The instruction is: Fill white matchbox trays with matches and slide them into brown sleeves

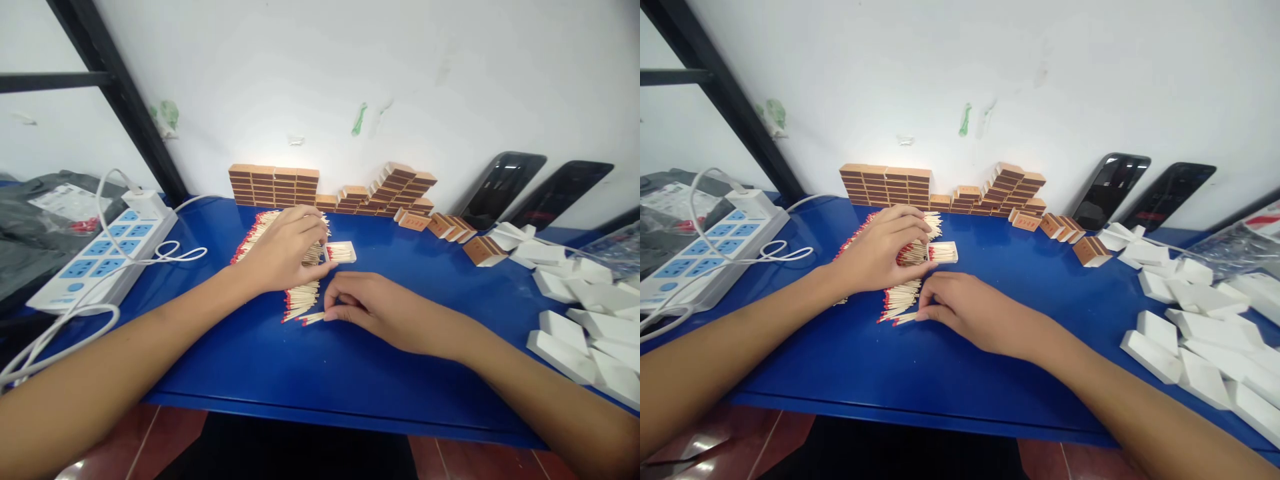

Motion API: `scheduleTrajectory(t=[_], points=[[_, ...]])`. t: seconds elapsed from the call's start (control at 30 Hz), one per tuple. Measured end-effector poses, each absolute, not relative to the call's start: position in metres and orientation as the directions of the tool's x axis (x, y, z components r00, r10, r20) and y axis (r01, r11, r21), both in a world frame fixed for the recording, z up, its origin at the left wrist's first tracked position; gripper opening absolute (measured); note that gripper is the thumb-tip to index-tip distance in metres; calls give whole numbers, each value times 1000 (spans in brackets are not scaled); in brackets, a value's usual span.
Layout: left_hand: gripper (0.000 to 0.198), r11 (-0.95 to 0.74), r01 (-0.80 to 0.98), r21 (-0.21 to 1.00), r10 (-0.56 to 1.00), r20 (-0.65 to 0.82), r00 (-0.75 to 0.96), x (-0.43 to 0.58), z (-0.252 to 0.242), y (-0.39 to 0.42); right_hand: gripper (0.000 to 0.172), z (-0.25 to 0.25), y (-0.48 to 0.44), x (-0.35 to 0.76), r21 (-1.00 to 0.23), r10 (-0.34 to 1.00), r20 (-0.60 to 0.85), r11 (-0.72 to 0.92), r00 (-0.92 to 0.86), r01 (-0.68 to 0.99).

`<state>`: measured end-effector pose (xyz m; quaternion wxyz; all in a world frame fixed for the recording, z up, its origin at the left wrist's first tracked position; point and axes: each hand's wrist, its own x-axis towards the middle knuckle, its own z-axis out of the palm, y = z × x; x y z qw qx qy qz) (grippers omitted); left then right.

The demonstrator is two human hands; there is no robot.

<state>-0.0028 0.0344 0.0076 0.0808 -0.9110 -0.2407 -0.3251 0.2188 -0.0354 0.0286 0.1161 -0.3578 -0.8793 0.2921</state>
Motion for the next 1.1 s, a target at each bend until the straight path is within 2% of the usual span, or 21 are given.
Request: scheduleTrajectory(t=[0.2, 0.27, 0.47, 0.6, 0.67, 0.83, 1.1], points=[[29, -875, 484, 10, 379, 638, 671, -2, 8, 34, 19, 30, -24, 234, -636, 719, -95, 488, -688, 598], [29, -874, 485, 11, 380, 638, 670, -3, 8, 34, 20, 31, -22, 236, -618, 723, -75, 506, -687, 601], [29, -876, 483, 13, 381, 632, 675, -2, 7, 35, 22, 35, -10, 248, -502, 767, 118, 594, -631, 628], [25, -885, 464, 23, 369, 642, 672, -1, 8, 34, 12, 30, 2, 258, -308, 711, 348, 702, -611, 642], [28, -889, 457, 33, 366, 649, 667, 0, 8, 34, 11, 27, 6, 260, -215, 694, 386, 708, -608, 672], [31, -900, 435, 33, 349, 653, 672, 0, 10, 34, 16, 22, 10, 262, -82, 707, 361, 673, -608, 735], [29, -899, 437, 41, 361, 633, 684, 0, 9, 33, 19, 25, 5, 259, -68, 712, 337, 670, -616, 739]])
